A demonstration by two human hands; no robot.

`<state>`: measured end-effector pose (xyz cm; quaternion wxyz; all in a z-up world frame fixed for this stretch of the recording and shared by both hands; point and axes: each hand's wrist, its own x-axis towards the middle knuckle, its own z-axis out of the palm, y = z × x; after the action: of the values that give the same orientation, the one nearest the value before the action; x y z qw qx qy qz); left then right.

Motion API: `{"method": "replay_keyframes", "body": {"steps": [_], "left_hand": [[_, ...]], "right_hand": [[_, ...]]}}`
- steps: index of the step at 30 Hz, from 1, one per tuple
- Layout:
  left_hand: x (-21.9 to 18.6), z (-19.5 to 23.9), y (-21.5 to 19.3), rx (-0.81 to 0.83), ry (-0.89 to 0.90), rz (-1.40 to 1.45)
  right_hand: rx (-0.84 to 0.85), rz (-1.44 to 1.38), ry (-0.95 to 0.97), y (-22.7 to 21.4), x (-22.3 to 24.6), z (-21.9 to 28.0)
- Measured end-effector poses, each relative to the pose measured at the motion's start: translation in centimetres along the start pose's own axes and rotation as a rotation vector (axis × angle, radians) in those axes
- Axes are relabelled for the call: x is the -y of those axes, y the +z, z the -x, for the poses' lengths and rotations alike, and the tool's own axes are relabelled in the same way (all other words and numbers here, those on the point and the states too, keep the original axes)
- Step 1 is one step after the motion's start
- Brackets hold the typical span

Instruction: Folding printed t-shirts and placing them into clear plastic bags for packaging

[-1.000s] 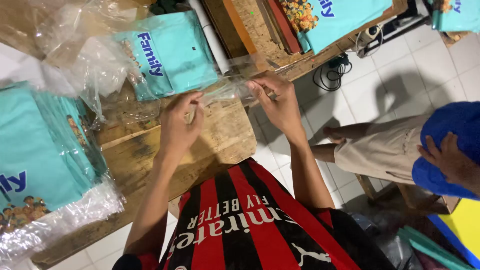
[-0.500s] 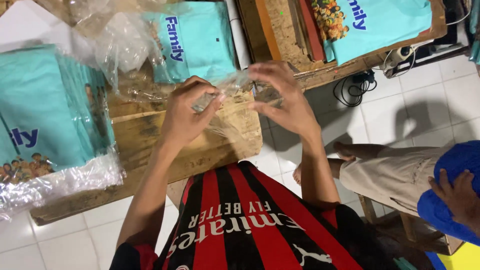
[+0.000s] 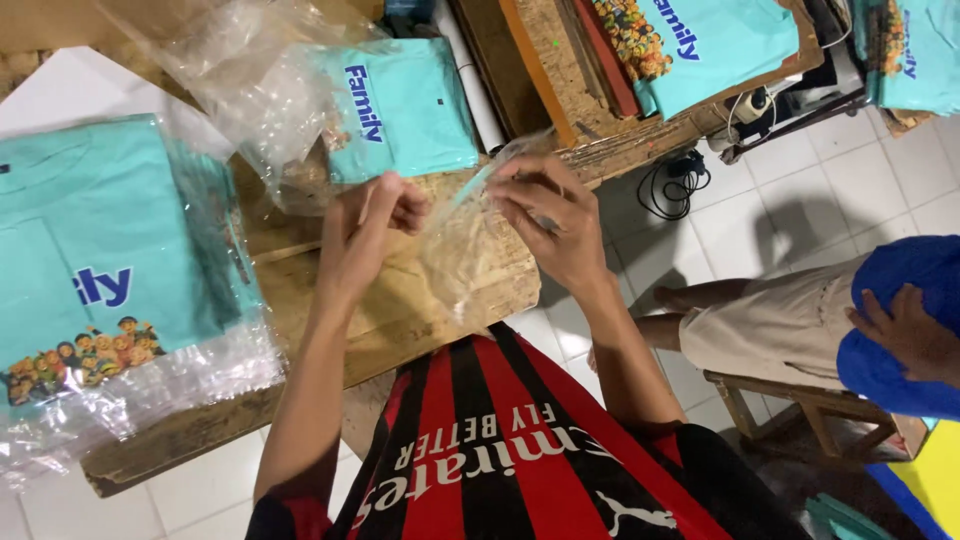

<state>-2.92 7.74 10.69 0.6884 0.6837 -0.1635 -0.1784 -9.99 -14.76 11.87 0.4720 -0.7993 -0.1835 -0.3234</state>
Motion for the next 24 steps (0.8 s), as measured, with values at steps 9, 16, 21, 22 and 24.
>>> {"method": "replay_keyframes", "body": {"steps": [9, 16, 21, 22, 24], "left_hand": [[6.9, 2.1, 2.2, 0.372, -0.074, 0.517], [8.3, 3.3, 2.0, 0.046, -0.011, 0.343], [7.8, 4.0, 5.4, 0.032, 0.137, -0.015], [8.4, 3.9, 5.8, 0.034, 0.135, -0.014], [9.5, 3.6, 6.5, -0.046, 0.225, -0.122]], "right_hand": [[0.061, -0.265, 0.197, 1.2, 3.6, 5.1], [-0.085, -0.588, 0.561, -0.3, 1.9, 7.7], [0.144, -0.081, 0.930, 0.1, 2.4, 7.0], [0.143, -0.079, 0.932, 0.4, 1.6, 7.3], [0.138, -0.215, 0.727, 1.0, -0.3, 7.7]]}}
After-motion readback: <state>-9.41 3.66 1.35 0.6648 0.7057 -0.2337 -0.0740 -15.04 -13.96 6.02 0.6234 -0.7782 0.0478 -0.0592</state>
